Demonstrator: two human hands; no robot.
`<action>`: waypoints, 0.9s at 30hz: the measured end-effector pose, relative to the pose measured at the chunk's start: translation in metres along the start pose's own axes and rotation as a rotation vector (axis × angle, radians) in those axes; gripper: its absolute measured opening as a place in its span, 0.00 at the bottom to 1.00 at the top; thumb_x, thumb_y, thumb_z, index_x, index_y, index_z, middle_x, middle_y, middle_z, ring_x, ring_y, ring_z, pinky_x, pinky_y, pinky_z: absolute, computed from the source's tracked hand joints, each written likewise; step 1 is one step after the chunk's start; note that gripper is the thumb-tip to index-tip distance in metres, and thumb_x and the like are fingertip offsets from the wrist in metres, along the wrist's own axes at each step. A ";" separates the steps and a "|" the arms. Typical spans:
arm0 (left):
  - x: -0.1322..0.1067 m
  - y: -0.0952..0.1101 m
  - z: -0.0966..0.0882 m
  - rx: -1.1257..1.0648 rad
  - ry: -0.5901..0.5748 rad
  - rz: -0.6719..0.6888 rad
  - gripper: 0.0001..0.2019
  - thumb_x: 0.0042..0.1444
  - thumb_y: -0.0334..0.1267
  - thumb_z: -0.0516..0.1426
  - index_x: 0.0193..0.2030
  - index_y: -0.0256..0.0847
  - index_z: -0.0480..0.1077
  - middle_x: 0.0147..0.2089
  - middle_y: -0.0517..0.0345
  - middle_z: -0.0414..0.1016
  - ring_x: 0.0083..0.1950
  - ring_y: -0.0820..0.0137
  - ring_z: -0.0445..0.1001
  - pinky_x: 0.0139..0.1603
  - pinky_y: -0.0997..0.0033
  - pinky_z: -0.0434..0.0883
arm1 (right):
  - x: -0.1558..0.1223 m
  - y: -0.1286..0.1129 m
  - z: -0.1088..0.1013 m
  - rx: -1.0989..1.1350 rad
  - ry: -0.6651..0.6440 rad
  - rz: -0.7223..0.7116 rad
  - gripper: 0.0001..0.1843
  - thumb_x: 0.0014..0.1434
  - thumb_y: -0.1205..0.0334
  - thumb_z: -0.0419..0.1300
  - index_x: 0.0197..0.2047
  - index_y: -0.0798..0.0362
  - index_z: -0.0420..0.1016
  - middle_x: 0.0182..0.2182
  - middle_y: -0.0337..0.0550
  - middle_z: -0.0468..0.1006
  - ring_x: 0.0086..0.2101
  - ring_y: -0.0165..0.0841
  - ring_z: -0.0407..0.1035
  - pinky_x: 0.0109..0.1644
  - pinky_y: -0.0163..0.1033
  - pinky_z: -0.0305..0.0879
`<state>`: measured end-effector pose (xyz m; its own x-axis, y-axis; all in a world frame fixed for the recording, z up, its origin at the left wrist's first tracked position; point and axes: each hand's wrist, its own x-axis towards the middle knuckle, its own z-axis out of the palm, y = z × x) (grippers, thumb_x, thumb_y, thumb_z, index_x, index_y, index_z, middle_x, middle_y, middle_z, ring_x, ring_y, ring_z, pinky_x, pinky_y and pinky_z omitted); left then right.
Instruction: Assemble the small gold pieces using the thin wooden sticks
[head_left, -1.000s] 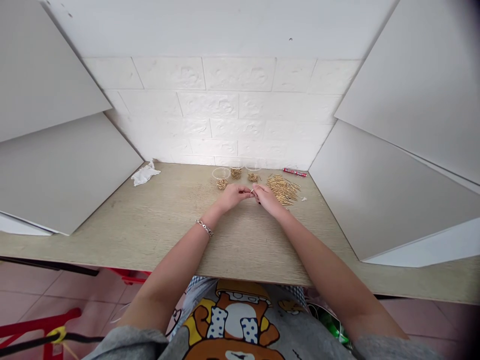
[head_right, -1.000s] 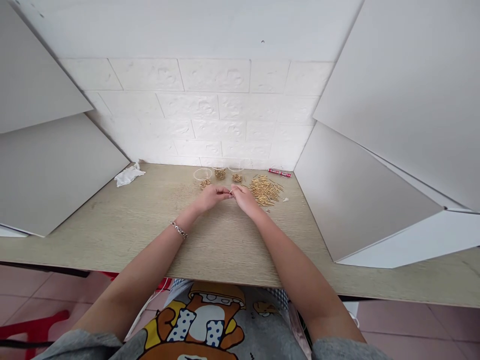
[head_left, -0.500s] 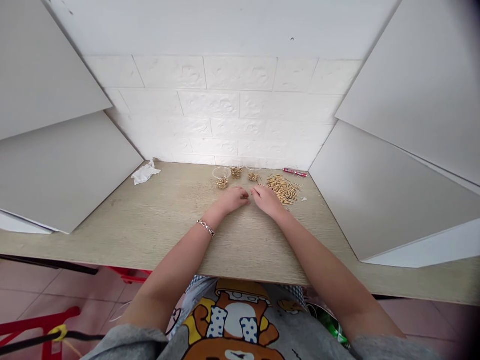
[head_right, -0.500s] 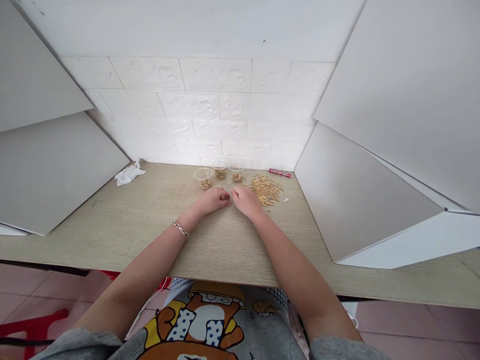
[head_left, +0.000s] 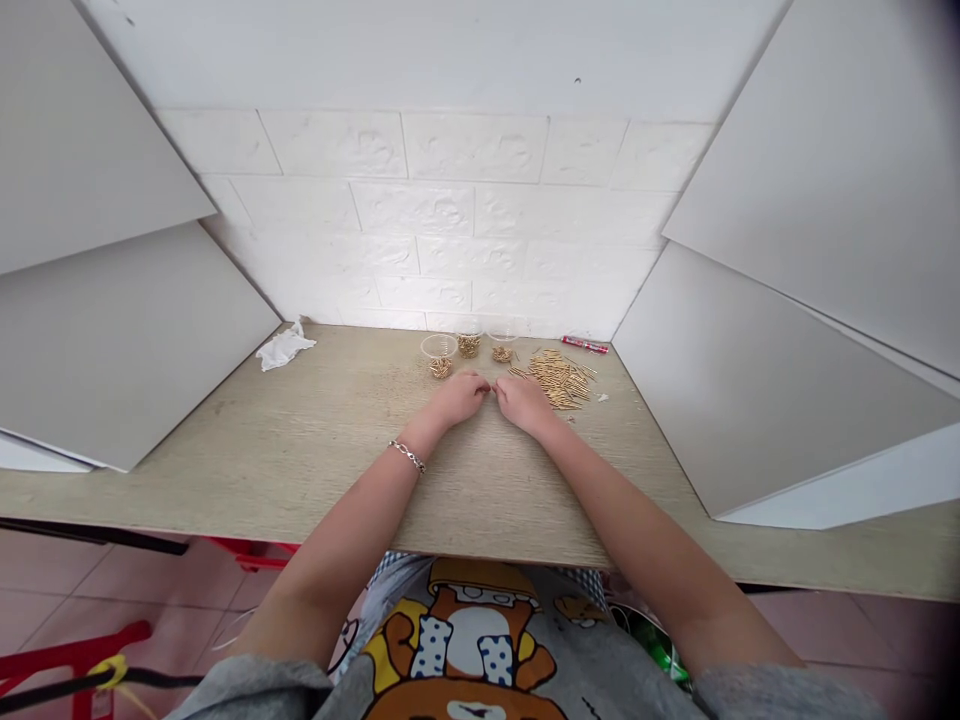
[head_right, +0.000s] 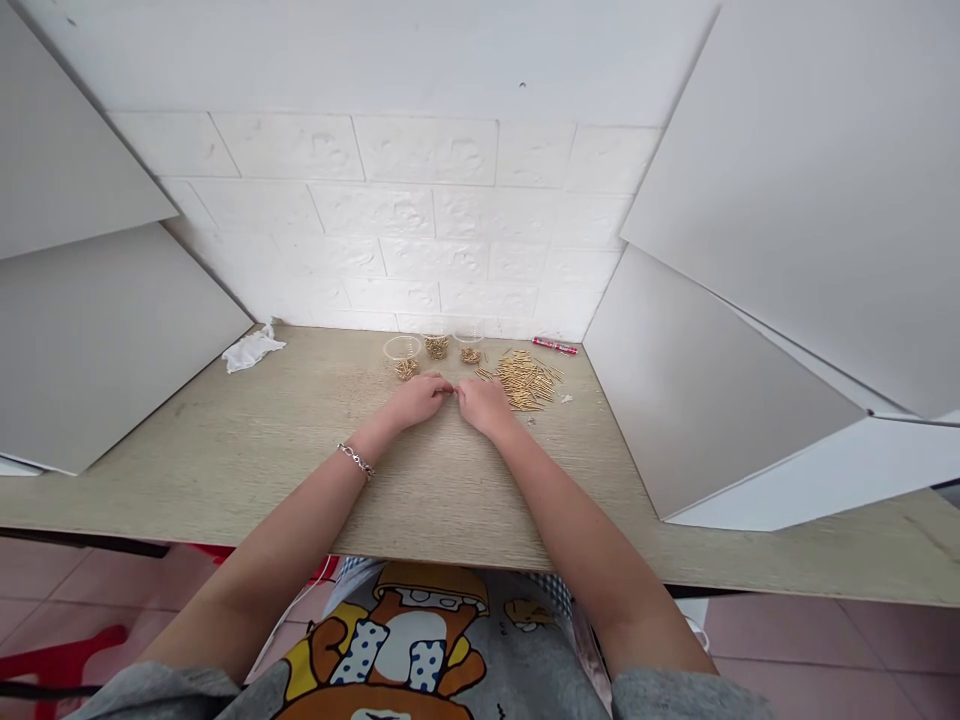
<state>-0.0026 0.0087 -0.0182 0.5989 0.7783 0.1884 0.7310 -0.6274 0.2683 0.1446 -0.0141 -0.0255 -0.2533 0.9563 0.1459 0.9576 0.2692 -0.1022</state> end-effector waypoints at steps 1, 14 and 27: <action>0.000 0.000 0.000 -0.002 -0.002 0.001 0.17 0.50 0.27 0.45 0.39 0.38 0.72 0.41 0.52 0.73 0.45 0.67 0.69 0.48 0.69 0.65 | 0.000 0.000 0.000 0.001 0.003 -0.003 0.18 0.62 0.60 0.40 0.36 0.55 0.70 0.36 0.49 0.75 0.38 0.38 0.66 0.43 0.41 0.54; -0.001 0.002 0.002 -0.069 0.032 0.021 0.17 0.50 0.26 0.46 0.43 0.35 0.69 0.43 0.49 0.72 0.46 0.67 0.68 0.50 0.68 0.65 | 0.001 0.002 0.004 0.056 0.012 -0.028 0.17 0.61 0.63 0.41 0.37 0.54 0.71 0.38 0.48 0.75 0.39 0.38 0.66 0.47 0.45 0.52; 0.002 0.012 -0.002 -0.289 0.077 -0.030 0.11 0.51 0.33 0.50 0.41 0.36 0.69 0.34 0.53 0.74 0.35 0.68 0.71 0.40 0.70 0.67 | 0.001 0.006 -0.009 0.311 0.125 -0.048 0.19 0.62 0.57 0.40 0.36 0.54 0.70 0.33 0.44 0.74 0.35 0.33 0.66 0.39 0.36 0.56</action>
<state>0.0065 0.0026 -0.0126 0.5442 0.8027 0.2442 0.6181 -0.5804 0.5302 0.1513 -0.0122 -0.0170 -0.2600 0.9254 0.2757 0.8526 0.3541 -0.3844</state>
